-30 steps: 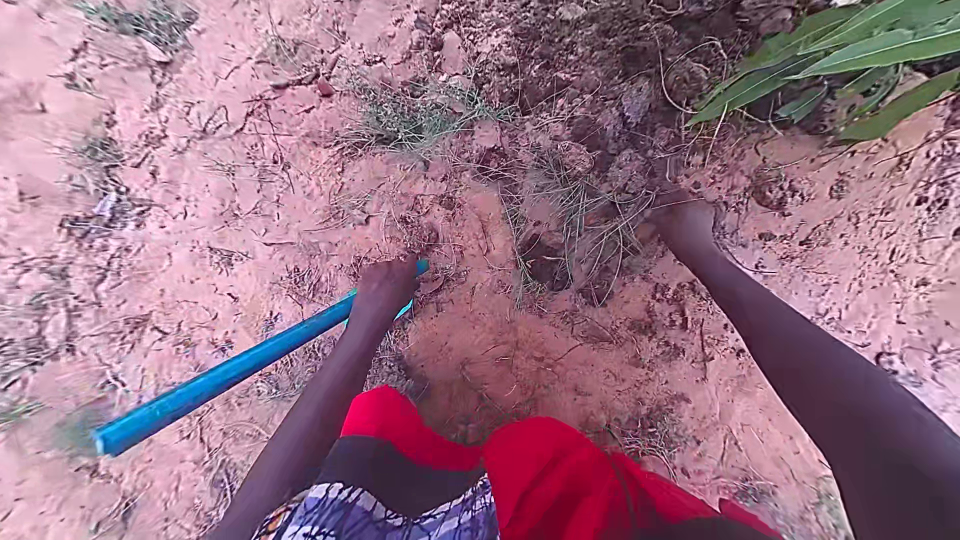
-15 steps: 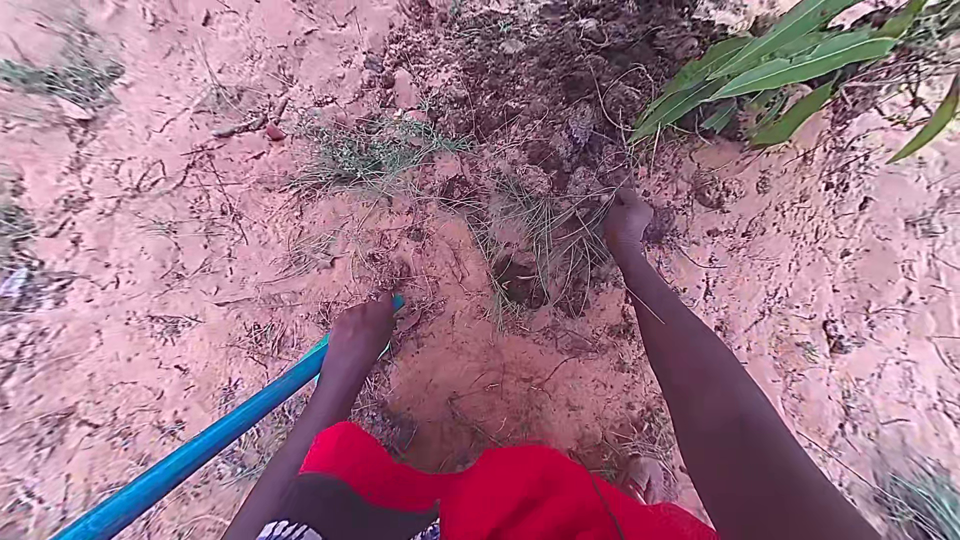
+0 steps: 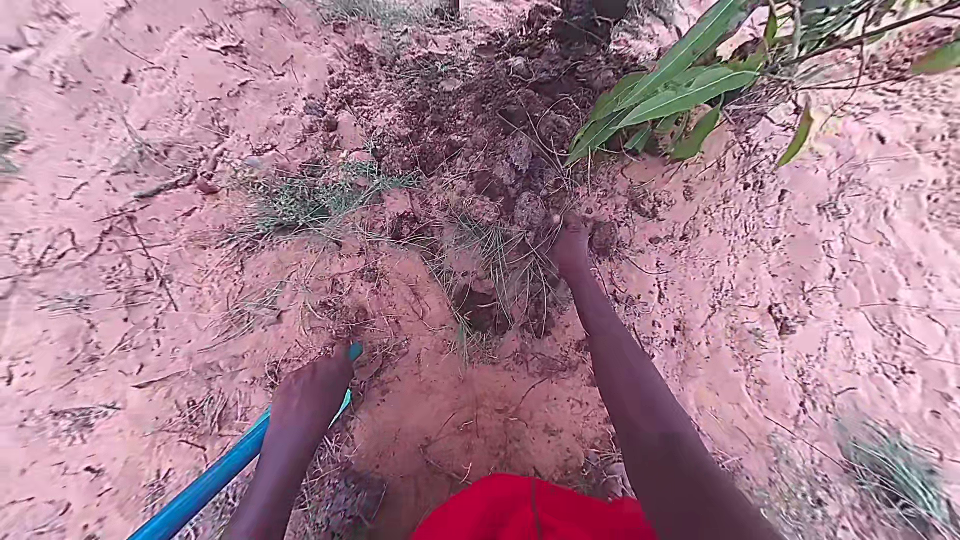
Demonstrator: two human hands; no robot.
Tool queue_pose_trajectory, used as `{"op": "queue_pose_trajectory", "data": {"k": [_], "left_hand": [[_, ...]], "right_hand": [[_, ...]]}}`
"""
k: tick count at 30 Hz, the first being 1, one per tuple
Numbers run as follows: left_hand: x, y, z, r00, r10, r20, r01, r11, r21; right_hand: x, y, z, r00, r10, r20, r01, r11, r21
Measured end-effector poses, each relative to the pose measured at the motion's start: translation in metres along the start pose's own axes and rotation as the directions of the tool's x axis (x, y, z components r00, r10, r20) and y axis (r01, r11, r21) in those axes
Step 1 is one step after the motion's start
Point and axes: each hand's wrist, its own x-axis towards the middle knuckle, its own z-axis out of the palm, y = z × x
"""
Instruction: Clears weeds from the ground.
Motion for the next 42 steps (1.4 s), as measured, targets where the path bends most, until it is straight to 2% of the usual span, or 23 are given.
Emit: {"op": "queue_pose_trajectory", "data": {"k": [2,4,8,12,15,17,19,20,23,25,27,30,34,36,39,41,42], "left_hand": [[0.002,0.001,0.001,1.000,0.004,-0.008,-0.004,1.000,0.009],[0.005,0.001,0.004,1.000,0.003,-0.003,-0.003,1.000,0.016],[0.007,-0.003,0.003,1.000,0.001,0.003,-0.001,1.000,0.014],[0.001,-0.002,0.001,1.000,0.009,0.001,-0.009,1.000,0.012],[0.001,0.001,-0.002,1.000,0.000,0.018,0.000,1.000,0.007],[0.001,0.000,-0.004,0.999,-0.004,0.040,0.004,1.000,0.012],[0.000,0.000,-0.005,0.999,-0.004,0.039,0.004,1.000,0.013],[-0.001,0.002,-0.004,1.000,-0.003,0.031,0.003,1.000,0.004],[-0.001,0.001,-0.010,0.999,-0.008,0.050,0.010,0.999,-0.042],[-0.001,-0.003,-0.013,0.996,0.002,0.094,0.006,0.996,-0.090],[-0.009,-0.009,-0.017,0.987,0.020,0.159,-0.008,0.997,-0.076],[-0.027,-0.022,-0.034,0.965,-0.016,0.261,0.007,0.999,0.036],[-0.046,-0.036,-0.045,0.956,-0.048,0.291,0.019,0.995,0.103],[-0.049,-0.040,-0.040,0.970,-0.031,0.241,0.014,0.997,0.075],[-0.046,-0.040,-0.038,0.973,-0.015,0.229,0.002,0.998,0.055],[-0.043,-0.039,-0.039,0.971,-0.007,0.240,-0.007,0.998,0.057],[-0.043,-0.039,-0.039,0.970,-0.002,0.245,-0.013,0.998,0.061]], "right_hand": [[0.006,-0.007,-0.003,0.998,0.055,0.016,-0.055,0.997,-0.045],[0.002,-0.013,-0.003,0.999,0.053,-0.012,-0.054,0.980,-0.190],[-0.014,-0.025,-0.003,0.999,0.037,-0.038,-0.047,0.944,-0.326],[-0.031,-0.016,-0.001,0.994,0.024,-0.106,-0.048,0.971,-0.233],[-0.041,-0.019,-0.002,0.988,0.036,-0.149,-0.070,0.970,-0.232],[-0.056,-0.018,-0.009,0.977,-0.059,-0.204,0.012,0.974,-0.225],[-0.075,-0.013,-0.030,0.933,-0.210,-0.290,0.157,0.968,-0.195],[-0.078,-0.009,-0.044,0.918,-0.224,-0.328,0.179,0.971,-0.161],[-0.065,0.008,-0.080,0.943,-0.080,-0.323,0.059,0.995,-0.076],[-0.057,0.008,-0.095,0.959,-0.111,-0.262,0.082,0.990,-0.119],[-0.056,0.001,-0.101,0.967,-0.200,-0.160,0.151,0.950,-0.272],[-0.038,-0.012,-0.090,0.951,-0.295,0.098,0.305,0.828,-0.470],[-0.009,-0.031,-0.051,0.837,-0.329,0.437,0.533,0.666,-0.521],[-0.004,-0.045,-0.030,0.799,-0.217,0.560,0.577,0.538,-0.615],[0.000,-0.054,-0.008,0.757,-0.074,0.649,0.619,0.399,-0.677],[0.005,-0.048,-0.001,0.756,-0.099,0.647,0.627,0.395,-0.671],[0.007,-0.042,-0.001,0.759,-0.154,0.633,0.628,0.434,-0.647]]}}
